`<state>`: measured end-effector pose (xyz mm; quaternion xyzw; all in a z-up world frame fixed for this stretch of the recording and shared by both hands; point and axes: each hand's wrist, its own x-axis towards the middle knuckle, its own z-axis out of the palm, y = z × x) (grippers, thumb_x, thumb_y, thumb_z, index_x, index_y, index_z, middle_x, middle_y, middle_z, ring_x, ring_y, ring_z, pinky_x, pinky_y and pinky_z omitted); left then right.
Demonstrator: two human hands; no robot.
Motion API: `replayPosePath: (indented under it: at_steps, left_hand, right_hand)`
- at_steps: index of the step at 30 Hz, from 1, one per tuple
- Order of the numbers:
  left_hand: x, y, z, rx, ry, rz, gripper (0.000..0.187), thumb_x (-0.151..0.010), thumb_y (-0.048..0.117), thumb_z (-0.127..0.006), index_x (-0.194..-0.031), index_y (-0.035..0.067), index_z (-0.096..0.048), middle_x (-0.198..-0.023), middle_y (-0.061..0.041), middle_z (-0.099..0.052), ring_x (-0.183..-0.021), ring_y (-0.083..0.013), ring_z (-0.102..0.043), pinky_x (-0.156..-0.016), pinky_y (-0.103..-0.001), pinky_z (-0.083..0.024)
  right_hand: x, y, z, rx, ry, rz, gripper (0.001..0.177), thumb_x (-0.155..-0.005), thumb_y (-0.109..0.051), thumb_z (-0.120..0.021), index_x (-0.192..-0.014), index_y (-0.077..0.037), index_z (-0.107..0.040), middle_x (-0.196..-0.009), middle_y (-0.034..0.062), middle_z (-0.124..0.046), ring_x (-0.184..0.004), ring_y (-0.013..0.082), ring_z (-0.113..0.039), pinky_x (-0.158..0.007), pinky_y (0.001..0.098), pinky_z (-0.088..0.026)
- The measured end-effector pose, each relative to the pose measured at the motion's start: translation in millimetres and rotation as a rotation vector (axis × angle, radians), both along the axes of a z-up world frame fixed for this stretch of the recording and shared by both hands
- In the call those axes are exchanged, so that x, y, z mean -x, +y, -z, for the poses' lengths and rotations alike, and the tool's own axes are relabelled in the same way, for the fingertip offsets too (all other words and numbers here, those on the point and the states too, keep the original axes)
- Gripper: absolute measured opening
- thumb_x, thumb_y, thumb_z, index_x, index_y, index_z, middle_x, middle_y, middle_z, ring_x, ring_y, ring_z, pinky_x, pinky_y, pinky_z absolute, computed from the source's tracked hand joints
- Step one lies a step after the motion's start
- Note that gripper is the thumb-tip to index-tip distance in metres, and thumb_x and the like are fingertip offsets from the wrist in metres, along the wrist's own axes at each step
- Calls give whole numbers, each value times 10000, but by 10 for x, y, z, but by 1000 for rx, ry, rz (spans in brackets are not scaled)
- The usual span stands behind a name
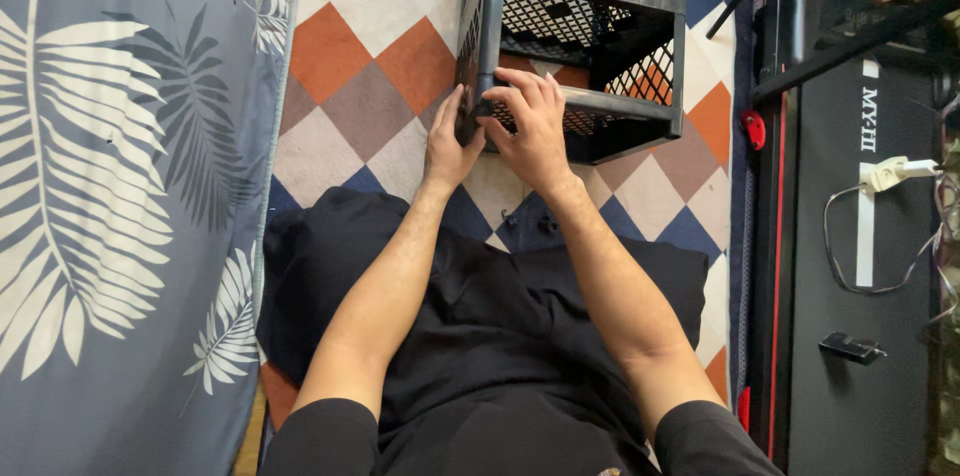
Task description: The person assembles a black plastic crate by snapping together side panels and attaching wheels. They rotate the crate to connect each panel and then install four caster wheels at the base.
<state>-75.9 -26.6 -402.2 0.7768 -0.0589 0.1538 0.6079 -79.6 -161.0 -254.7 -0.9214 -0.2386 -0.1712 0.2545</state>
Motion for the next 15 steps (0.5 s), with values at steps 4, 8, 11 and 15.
replayPosePath:
  at_steps: [4,8,11,15]
  left_hand:
    - [86,36,-153,205,-54,18,625,-892,37,-650,-1497,22,-491,-1463,-205,-579,-1344,-331,-600,-1116,-403,-509]
    - [204,77,-310,354,-35,14,393,-1033,148,-628,-1406,28,-606,-1411,-153,-637,-1274,-251,-658,-1069,-363,-558]
    - [225,83,-385,370,-61,-12,332,-1053,240,-674,-1308,28,-660,-1352,-145,-655,-1232,-242,-673,-1021,-350,-591]
    - [189,84,-413,308,15,-39,360,-1025,322,-693,-1266,55,-706,-1291,-120,-688,-1146,-213,-718,-966,-326,-618]
  right_hand:
    - [12,17,-32,-5,2,-8,410,-861,-157,-831,-1222,-135,-638,-1399,69,-578,-1340,305,-502,-1188,562,-281]
    - [5,-6,-62,-16,6,-16,441,-853,-160,-835,-1240,-124,-626,-1396,70,-580,-1328,307,-506,-1188,541,-297]
    - [-20,-14,-62,3,8,-25,453,-846,-154,-838,-1245,-127,-625,-1401,65,-582,-1319,305,-515,-1177,522,-316]
    - [-27,-16,-60,42,-4,-23,472,-837,-170,-853,-1246,-128,-620,-1428,125,-558,-1286,323,-509,-1130,517,-321]
